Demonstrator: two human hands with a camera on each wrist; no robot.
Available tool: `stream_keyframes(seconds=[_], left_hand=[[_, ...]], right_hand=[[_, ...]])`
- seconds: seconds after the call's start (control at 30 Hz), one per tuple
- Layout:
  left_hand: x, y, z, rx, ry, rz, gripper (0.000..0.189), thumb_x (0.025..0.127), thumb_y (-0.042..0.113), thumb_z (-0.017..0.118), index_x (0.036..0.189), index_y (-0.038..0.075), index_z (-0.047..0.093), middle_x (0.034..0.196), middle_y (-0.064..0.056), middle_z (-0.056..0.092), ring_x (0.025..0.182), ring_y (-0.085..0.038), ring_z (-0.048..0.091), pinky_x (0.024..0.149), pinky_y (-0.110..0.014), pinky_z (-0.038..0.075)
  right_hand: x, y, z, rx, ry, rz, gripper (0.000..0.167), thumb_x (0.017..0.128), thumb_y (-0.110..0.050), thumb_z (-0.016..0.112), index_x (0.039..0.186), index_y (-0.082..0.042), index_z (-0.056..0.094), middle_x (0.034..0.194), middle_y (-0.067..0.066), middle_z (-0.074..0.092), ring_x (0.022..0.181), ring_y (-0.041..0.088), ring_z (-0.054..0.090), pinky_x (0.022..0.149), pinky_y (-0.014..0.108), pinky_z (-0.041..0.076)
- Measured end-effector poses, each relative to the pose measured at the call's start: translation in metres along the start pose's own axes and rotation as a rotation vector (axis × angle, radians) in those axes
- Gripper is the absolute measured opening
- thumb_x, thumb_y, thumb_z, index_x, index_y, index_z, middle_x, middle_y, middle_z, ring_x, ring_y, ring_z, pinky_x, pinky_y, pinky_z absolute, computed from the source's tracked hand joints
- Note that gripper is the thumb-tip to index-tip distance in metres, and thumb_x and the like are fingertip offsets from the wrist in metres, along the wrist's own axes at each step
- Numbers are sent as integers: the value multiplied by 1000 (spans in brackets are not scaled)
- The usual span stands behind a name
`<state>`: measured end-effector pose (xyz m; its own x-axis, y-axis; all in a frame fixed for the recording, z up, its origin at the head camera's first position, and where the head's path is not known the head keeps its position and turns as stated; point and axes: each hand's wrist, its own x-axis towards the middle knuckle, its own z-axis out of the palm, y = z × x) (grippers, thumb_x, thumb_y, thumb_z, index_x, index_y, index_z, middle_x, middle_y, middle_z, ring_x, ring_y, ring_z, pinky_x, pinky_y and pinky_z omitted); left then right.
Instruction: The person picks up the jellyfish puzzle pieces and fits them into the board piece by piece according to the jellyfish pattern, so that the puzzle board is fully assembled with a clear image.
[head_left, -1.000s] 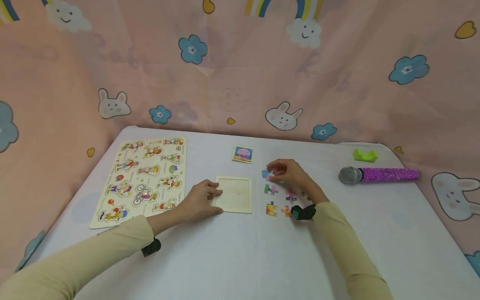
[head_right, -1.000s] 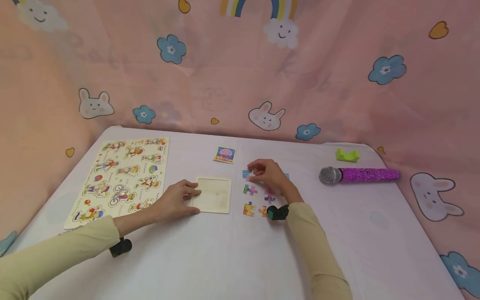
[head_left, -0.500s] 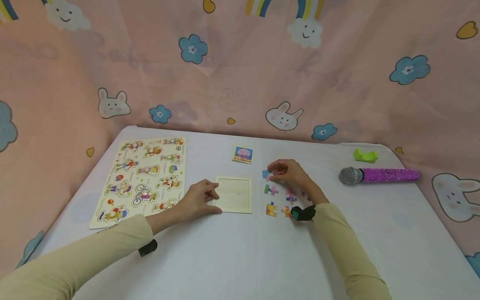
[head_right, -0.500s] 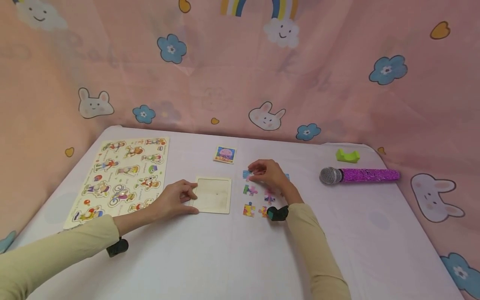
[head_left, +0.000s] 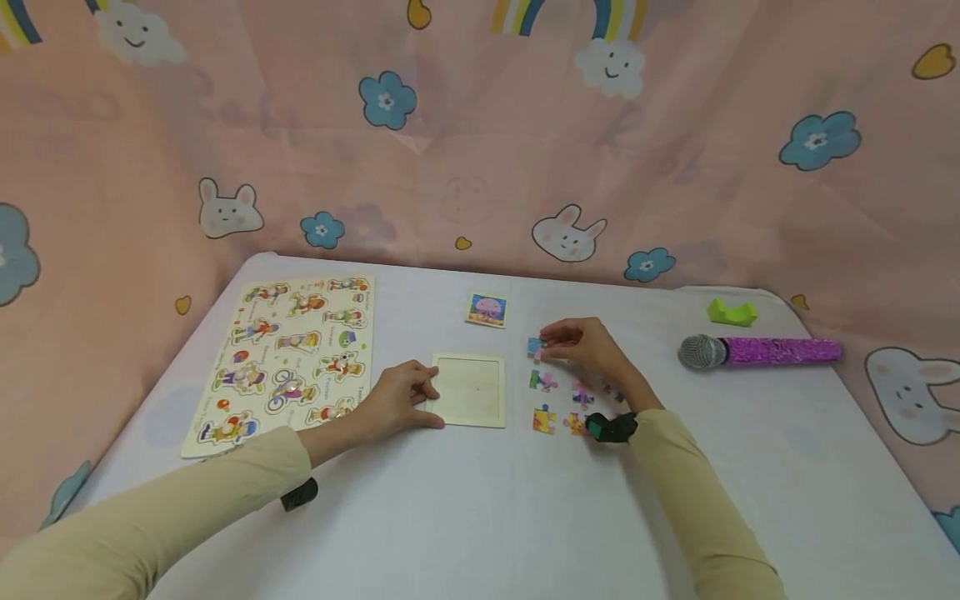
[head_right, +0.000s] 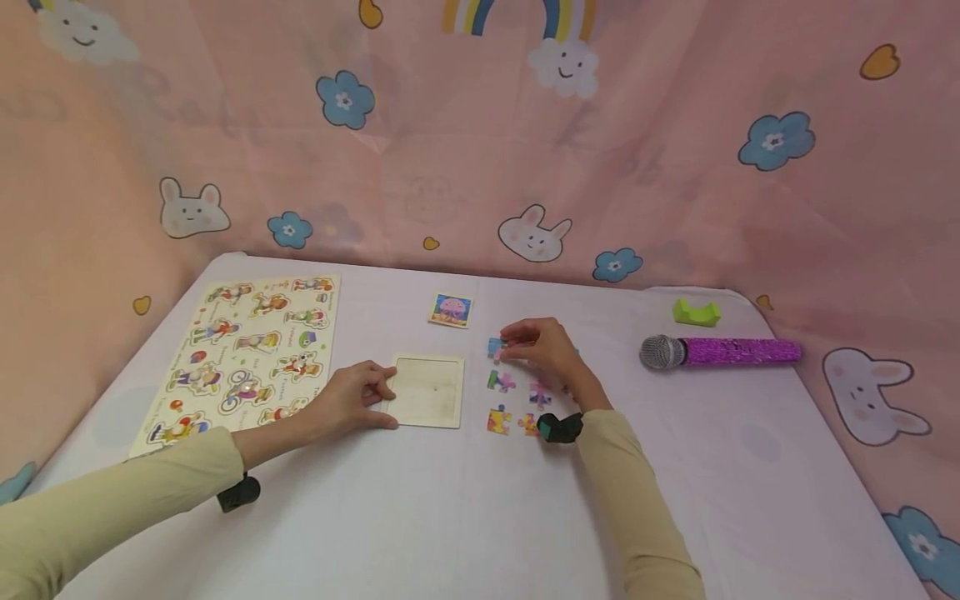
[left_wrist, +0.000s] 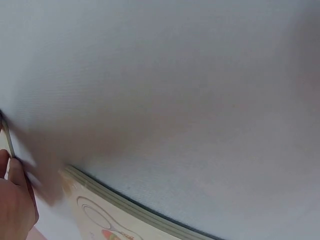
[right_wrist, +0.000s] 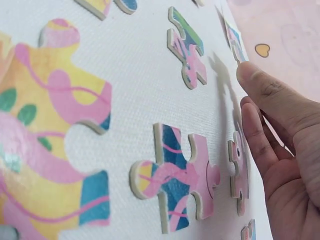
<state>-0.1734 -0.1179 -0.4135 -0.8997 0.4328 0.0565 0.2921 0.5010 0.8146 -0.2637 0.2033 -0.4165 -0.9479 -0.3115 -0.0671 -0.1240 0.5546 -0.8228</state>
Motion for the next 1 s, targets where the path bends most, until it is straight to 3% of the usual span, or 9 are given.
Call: stream_keyframes(seconds=[0.73,1.0], left_hand=[[2,-1,2,33,15,8,30,62,4,87,78,-1,62,97,-12,57,122,-34,52,88,-27,49],[3,-2,2,55,9,2,30,63,4,87,78,-1,61,97,-12,57,121,-34,53,90,-30,48]], right_hand=[[-11,-5,6,119,29,32,36,77,-11,79,112,-6,69,110,8,70,96,19,67,89,26,49],[-12,-13,15,125,15,-16,34,78,-13,79,110,-5,70,108,8,70,101,20,65,92,31,48]])
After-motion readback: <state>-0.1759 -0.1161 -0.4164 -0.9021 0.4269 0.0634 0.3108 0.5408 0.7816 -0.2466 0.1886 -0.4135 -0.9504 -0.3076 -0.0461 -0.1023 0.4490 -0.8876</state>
